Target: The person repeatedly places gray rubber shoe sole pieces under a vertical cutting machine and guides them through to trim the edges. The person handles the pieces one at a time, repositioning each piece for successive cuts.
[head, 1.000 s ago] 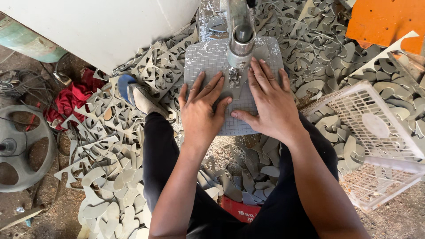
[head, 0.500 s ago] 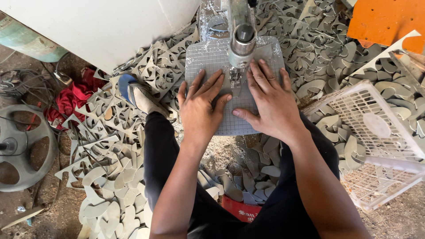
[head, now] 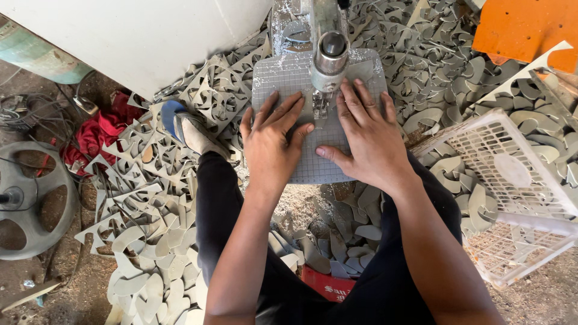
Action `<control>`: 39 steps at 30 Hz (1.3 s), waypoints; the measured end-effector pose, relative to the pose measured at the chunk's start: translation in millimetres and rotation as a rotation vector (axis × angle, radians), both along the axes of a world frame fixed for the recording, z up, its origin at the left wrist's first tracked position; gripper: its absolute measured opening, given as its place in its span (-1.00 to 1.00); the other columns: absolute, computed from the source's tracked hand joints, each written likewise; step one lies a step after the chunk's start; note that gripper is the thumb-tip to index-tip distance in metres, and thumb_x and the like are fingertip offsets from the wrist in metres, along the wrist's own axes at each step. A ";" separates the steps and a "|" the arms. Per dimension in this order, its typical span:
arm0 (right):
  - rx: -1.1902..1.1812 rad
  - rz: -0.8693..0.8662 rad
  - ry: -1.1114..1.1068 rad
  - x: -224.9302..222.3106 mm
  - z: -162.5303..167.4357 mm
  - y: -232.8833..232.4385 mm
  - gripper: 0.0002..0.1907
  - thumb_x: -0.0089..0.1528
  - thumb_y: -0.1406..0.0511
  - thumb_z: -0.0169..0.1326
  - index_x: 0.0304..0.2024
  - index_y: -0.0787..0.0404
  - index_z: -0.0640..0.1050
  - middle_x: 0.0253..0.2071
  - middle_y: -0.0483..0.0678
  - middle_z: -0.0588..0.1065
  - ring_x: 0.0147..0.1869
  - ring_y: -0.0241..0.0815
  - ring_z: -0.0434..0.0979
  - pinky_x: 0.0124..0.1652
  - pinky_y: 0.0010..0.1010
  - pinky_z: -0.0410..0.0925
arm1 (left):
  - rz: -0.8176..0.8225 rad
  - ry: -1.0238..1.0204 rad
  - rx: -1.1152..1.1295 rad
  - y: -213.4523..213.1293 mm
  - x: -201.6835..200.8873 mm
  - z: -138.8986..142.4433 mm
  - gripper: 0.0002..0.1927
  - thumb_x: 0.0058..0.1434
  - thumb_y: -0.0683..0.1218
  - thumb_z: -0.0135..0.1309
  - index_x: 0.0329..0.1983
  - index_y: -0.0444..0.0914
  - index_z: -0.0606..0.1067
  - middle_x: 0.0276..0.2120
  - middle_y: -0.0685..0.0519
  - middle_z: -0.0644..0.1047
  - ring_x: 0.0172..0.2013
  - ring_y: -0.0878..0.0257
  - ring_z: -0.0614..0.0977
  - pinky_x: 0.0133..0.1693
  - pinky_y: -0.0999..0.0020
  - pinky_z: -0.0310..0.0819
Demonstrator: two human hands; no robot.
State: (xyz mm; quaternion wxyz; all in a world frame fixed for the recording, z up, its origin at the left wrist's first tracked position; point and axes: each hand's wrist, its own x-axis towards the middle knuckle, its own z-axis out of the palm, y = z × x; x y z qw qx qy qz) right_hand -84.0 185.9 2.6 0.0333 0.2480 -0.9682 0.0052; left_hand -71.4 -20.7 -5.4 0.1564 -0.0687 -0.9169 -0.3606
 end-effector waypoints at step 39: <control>0.006 -0.023 0.027 -1.9 -3.2 -1.4 0.08 0.27 -0.33 -0.18 0.41 0.47 0.25 0.55 0.20 0.03 0.64 0.07 -0.10 0.44 0.20 -0.15 | -0.078 0.053 0.021 -12.1 -23.2 -0.2 -0.53 0.15 0.11 0.29 0.13 -0.05 0.62 0.15 0.19 0.59 0.24 0.10 0.47 0.37 -0.15 -0.06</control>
